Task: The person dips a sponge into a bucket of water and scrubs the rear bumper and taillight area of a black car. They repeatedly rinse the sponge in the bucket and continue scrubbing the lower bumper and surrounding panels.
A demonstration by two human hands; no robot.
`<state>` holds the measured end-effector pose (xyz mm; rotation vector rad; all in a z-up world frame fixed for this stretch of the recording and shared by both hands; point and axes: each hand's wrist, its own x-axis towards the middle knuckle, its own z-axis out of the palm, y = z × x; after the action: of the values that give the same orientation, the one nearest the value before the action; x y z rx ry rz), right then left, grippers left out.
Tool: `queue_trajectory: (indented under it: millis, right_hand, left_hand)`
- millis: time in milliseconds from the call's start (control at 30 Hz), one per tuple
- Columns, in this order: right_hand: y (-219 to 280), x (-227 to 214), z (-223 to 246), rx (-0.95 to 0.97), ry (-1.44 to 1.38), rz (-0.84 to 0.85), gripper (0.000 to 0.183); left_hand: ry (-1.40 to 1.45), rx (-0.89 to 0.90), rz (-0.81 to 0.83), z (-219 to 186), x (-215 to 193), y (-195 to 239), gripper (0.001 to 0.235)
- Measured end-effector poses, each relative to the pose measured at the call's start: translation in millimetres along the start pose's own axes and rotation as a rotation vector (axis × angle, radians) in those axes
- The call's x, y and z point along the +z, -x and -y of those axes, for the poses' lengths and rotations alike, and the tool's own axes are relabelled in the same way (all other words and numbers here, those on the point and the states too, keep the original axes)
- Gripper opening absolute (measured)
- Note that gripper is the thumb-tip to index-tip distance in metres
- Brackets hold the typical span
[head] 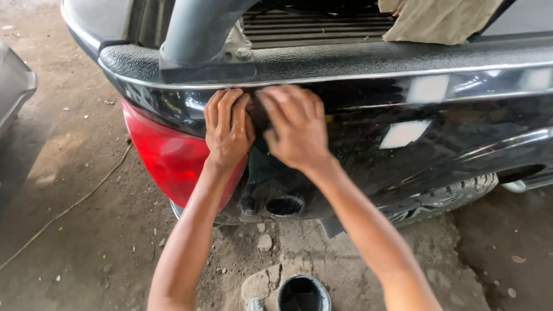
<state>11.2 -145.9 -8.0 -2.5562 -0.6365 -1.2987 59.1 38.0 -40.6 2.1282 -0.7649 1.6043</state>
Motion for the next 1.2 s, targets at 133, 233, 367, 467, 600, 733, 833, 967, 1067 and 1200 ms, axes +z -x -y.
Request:
queue_trajectory:
  millis: [133,233,367,467,600,733,833,967,1067,1200]
  right_hand:
    - [39.8,-6.6,-64.4,0.184,0.062,-0.147,0.054]
    - [11.9,21.2,-20.7,0.128,-0.020,-0.199,0.052]
    - [-10.0,9.2,13.1,0.000,-0.110,-0.173,0.056]
    - [15.2,-4.2,-30.6,-0.043,0.011,-0.027,0.063]
    - [25.9,13.8,-27.9,0.143,0.051,-0.166,0.061]
    - [14.9,23.0,29.2,0.026,-0.085,-0.067,0.057]
    - [62.1,5.2,-45.8,0.158,0.154,0.104,0.073]
    - [75.7,39.4,-52.7,0.334,0.182,-0.006,0.076]
    - [49.4,44.1,3.3,0.331,0.041,-0.008,0.078]
    - [76.8,15.5,-50.1,0.247,0.112,0.245,0.068]
  left_hand:
    - [0.018,-0.031,-0.022,1.4,0.2,-0.5,0.031]
    - [-0.022,0.017,-0.031,2.8,1.6,2.3,0.028]
    - [0.033,-0.013,0.021,3.1,-0.2,2.9,0.034]
    - [0.051,-0.043,-0.034,4.2,2.7,6.0,0.030]
    - [-0.039,-0.056,-0.082,1.7,5.3,0.1,0.025]
    - [-0.002,-0.034,-0.029,2.0,4.3,3.2,0.027]
    - [-0.046,-0.049,-0.021,3.5,7.1,4.9,0.021]
    - [-0.056,-0.038,-0.062,-2.9,7.3,-1.5,0.018]
    - [-0.071,-0.028,-0.057,-3.7,10.6,-1.1,0.018]
    - [-0.052,-0.021,-0.002,2.2,7.5,9.3,0.021]
